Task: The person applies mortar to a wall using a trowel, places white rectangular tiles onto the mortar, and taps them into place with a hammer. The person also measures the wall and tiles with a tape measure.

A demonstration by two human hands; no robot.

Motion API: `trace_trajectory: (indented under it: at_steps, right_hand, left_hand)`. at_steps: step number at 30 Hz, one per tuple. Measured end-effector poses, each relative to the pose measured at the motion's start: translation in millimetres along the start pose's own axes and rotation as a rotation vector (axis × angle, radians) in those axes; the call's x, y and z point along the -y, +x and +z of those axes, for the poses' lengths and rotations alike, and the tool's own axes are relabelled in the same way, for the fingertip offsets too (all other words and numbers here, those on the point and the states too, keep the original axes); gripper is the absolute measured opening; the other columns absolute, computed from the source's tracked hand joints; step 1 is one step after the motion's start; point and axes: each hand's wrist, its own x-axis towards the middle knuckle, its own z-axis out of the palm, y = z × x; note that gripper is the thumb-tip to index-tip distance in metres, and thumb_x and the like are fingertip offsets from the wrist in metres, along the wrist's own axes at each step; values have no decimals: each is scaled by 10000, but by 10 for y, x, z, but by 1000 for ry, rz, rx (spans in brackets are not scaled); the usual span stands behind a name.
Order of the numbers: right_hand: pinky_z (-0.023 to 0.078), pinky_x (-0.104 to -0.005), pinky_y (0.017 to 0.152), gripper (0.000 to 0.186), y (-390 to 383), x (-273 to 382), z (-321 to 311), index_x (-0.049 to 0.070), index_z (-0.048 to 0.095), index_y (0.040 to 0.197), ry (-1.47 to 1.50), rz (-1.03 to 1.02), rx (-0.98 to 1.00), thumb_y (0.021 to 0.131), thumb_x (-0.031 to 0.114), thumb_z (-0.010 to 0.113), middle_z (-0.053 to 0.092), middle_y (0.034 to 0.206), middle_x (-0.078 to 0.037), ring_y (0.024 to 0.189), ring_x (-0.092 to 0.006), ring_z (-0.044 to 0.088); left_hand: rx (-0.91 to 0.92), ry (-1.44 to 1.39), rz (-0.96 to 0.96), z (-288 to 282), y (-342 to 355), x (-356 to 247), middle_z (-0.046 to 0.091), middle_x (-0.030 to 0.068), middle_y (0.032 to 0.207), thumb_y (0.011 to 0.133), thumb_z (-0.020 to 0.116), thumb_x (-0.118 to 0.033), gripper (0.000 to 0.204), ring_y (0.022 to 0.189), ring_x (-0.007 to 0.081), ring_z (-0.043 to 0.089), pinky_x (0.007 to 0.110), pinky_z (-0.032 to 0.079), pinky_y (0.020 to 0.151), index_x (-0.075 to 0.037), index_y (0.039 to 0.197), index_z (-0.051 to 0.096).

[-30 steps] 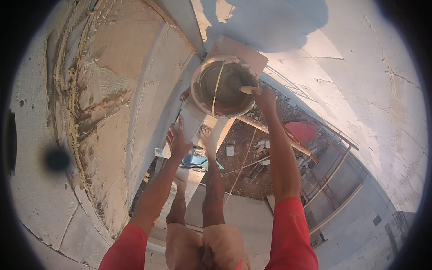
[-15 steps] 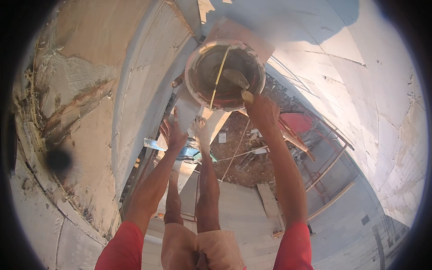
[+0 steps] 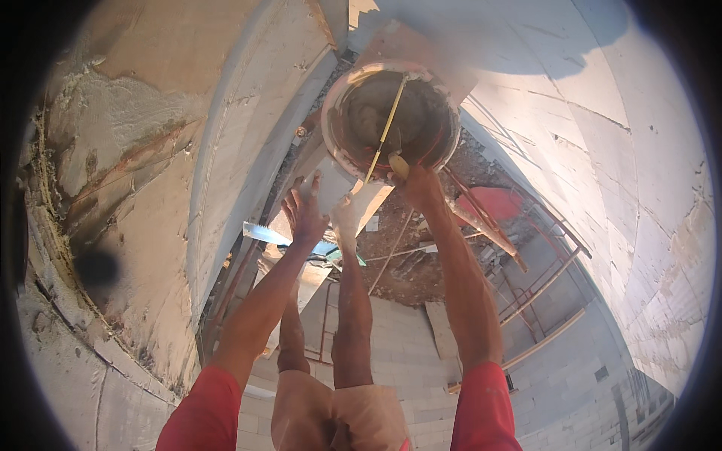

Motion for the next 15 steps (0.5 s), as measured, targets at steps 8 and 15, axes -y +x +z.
trace_trajectory:
  at_steps: [8, 15]
  right_hand:
    - [524, -434, 725, 486, -336, -295, -288, 0, 707, 1114, 287, 203, 366, 891, 431, 739, 714, 828, -189, 763, -284, 711]
    - [530, -463, 656, 415, -541, -457, -345, -28, 685, 1049, -34, 51, 28, 865, 336, 758, 678, 712, -209, 680, -352, 709]
  left_hand:
    - [-53, -309, 15, -521, 74, -502, 164, 283, 1551, 645, 915, -451, 1290, 1436, 492, 186, 688, 209, 1125, -87, 1609, 140]
    - [-167, -440, 16, -727, 569, -883, 176, 283, 1585, 728, 883, -466, 1223, 1503, 444, 150, 605, 191, 1211, -20, 1599, 147]
